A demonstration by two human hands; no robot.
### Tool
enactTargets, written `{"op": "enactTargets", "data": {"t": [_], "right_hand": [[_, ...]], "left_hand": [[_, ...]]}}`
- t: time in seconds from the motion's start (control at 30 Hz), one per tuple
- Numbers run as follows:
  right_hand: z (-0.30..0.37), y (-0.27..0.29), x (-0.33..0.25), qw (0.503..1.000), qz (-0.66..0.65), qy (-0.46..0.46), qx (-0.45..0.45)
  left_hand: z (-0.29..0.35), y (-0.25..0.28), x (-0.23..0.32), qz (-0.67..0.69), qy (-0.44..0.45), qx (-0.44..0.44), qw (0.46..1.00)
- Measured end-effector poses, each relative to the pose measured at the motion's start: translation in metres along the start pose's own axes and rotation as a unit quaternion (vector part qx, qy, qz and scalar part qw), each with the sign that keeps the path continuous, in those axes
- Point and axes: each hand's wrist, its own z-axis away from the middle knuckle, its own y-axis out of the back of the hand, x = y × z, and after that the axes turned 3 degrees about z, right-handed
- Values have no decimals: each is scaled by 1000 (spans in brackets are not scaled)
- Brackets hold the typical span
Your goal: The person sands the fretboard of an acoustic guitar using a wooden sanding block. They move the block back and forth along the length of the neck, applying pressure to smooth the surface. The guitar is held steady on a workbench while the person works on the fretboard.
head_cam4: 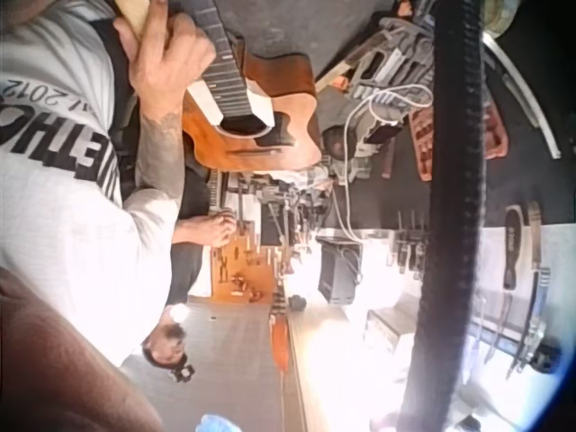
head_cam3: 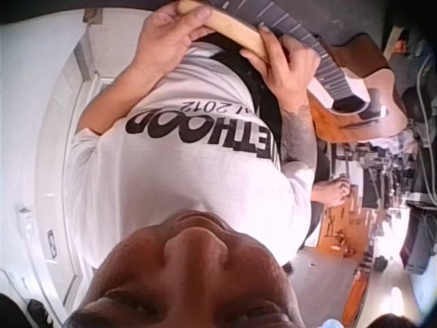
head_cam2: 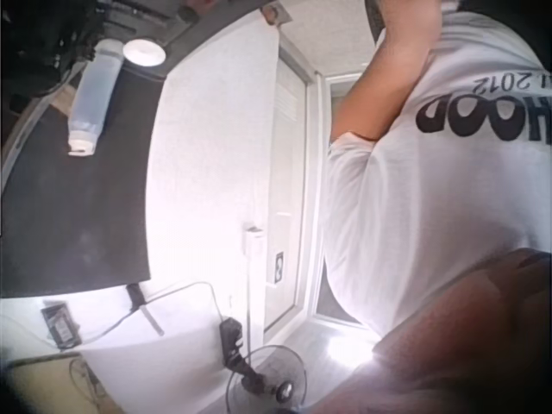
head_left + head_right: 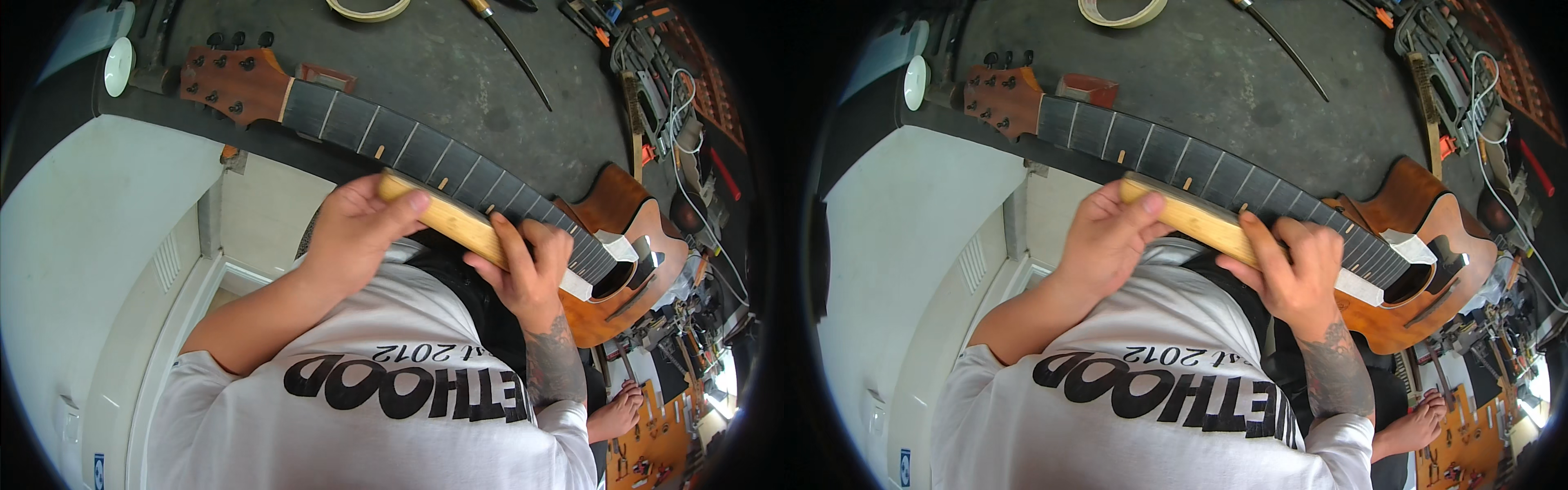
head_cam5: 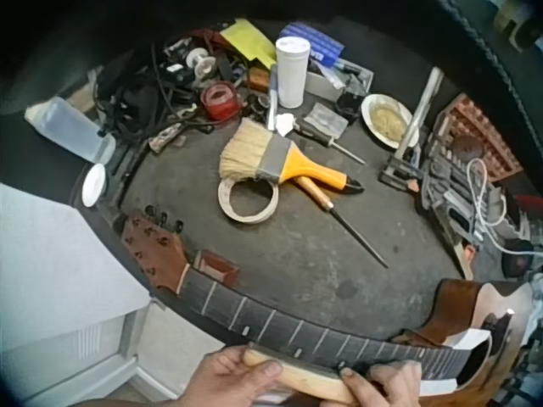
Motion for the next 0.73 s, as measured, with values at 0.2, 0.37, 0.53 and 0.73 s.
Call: {"op": "enactTargets", "data": {"t": [0.2,0.37,0.53,0.73], "right_hand": [[-39,-28,-30,1000,-15,-1,26],[-17,-11,-16,1000,-5,-14,2],[41,15,22,999,50,-15,-15],[51,20,27,998,51,-18,-25]], "left_hand": [[-1,36,35,44,-67,-13,997],[-1,20,16,47,-30,-29,998],[-4,-25,-20,-27,47,-55,997],[-5,-32,-21,-67,51,-75,994]]}}
